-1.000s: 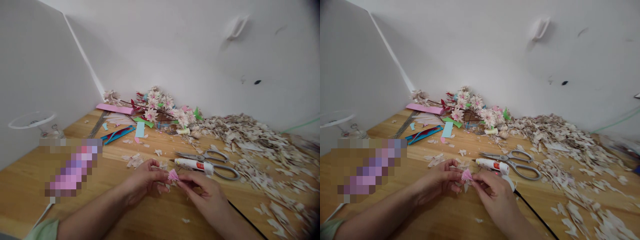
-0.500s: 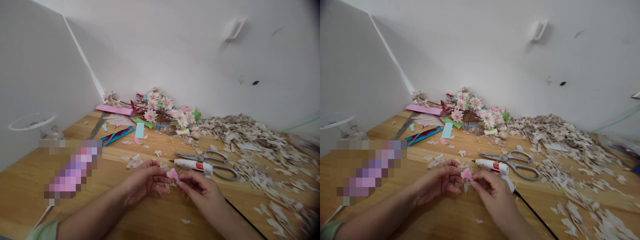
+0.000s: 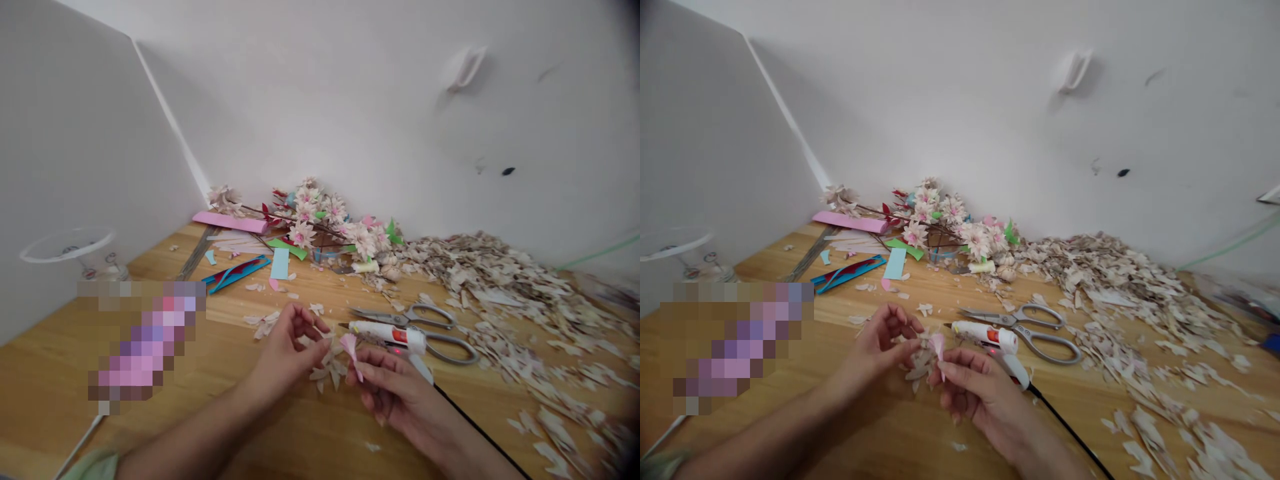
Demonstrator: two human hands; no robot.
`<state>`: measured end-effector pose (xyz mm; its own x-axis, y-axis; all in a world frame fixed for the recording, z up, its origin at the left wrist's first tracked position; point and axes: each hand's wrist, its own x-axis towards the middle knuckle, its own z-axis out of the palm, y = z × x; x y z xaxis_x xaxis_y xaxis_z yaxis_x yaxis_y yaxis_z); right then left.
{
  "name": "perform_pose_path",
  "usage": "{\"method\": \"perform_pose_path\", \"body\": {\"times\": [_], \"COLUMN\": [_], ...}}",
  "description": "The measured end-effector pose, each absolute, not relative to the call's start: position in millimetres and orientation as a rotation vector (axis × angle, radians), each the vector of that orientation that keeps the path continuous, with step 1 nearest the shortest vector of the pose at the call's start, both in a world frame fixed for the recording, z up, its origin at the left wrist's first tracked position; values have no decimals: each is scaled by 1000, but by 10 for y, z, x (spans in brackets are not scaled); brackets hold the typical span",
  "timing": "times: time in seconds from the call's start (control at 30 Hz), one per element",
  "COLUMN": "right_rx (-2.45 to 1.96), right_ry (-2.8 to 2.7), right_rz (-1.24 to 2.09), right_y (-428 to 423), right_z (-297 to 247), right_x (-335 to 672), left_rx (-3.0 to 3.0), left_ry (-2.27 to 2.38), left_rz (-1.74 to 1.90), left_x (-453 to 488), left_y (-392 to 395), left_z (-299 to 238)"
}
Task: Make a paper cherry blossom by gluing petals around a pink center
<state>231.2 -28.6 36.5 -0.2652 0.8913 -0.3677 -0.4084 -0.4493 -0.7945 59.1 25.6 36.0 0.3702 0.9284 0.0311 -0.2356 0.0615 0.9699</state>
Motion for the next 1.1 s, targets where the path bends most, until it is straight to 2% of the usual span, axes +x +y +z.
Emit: {"method": "perform_pose_path", "body": {"times": [0.1,0.23,1.1], "right_rx": [-1054,-1076,-1145], "right_ry": [-722,-775,-819], "right_rz": [1858,1869,1823], "right_y": [-271,-264,-265], "right_z": [350,330,347], "right_x": [2296,2277,2286], "left_rx": [1472,1638,1407], "left_ry": [747,723,920], "left_rz": [1222,1233,1236], "left_x": [569,568,623], "left_y": [208,160,245], "left_z": [388,400,384]}}
